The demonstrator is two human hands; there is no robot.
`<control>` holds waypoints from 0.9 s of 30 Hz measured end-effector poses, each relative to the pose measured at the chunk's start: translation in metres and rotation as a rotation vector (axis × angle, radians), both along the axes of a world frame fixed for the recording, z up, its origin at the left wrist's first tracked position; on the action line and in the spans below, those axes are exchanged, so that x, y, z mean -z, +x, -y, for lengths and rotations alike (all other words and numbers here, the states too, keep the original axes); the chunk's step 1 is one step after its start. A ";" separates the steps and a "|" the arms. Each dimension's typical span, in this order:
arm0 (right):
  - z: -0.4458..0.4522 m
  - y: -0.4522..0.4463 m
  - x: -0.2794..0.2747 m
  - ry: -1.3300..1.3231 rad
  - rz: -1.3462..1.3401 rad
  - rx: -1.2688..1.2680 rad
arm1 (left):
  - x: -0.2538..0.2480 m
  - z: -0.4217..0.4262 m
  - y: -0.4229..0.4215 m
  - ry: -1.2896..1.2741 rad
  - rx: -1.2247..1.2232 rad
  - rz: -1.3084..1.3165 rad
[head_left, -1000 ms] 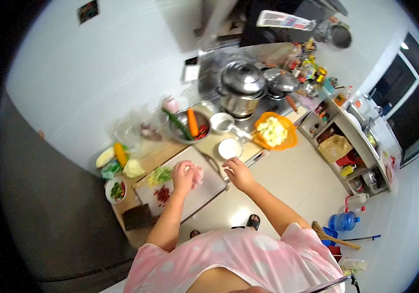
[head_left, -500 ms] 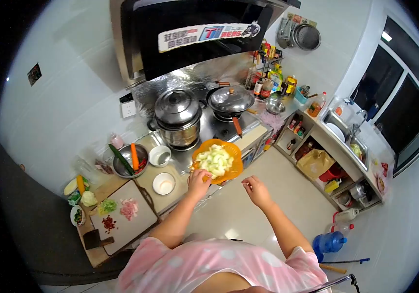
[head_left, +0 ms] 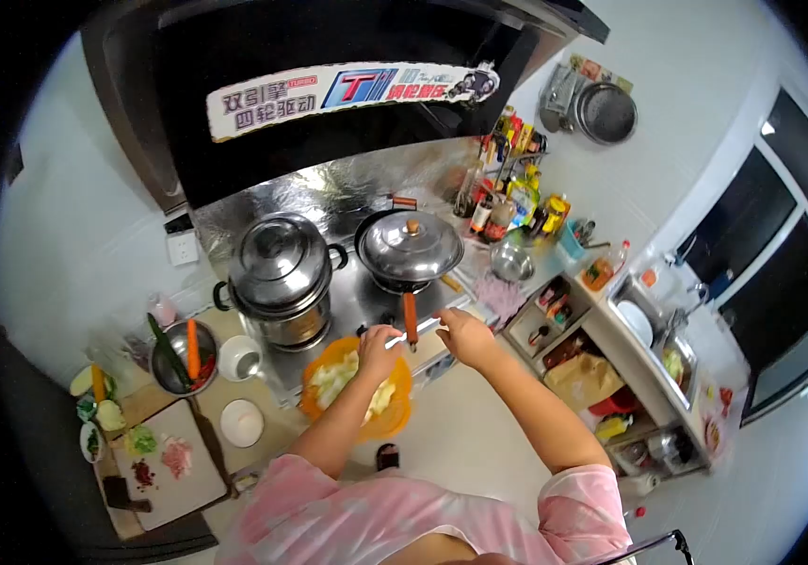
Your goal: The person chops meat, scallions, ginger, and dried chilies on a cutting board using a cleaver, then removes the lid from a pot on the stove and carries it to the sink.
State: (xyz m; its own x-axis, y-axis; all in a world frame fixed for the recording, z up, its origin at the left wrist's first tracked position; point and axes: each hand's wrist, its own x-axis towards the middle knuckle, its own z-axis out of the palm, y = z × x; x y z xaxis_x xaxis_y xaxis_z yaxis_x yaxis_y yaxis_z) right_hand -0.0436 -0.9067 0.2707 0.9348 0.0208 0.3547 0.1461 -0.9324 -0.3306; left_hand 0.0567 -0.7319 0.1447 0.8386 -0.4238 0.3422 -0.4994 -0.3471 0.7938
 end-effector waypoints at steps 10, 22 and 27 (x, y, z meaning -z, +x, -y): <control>0.128 0.150 0.023 -0.375 -0.335 -0.030 | -0.006 0.066 0.048 0.015 -0.079 -0.038; 0.170 0.350 0.076 -0.263 -0.269 -0.306 | -0.005 0.104 0.004 0.105 -0.555 -0.100; 0.179 0.366 0.093 -0.208 -0.198 -0.368 | -0.024 0.109 -0.018 0.122 -0.652 -0.149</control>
State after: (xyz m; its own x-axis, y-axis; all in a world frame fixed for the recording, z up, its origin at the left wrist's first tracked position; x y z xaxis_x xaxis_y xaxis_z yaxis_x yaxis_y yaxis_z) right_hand 0.3226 -1.0861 0.1774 0.9013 0.4152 0.1236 0.4324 -0.8799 -0.1971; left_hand 0.0388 -0.8410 0.1689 0.9702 0.1560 0.1853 -0.0462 -0.6318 0.7738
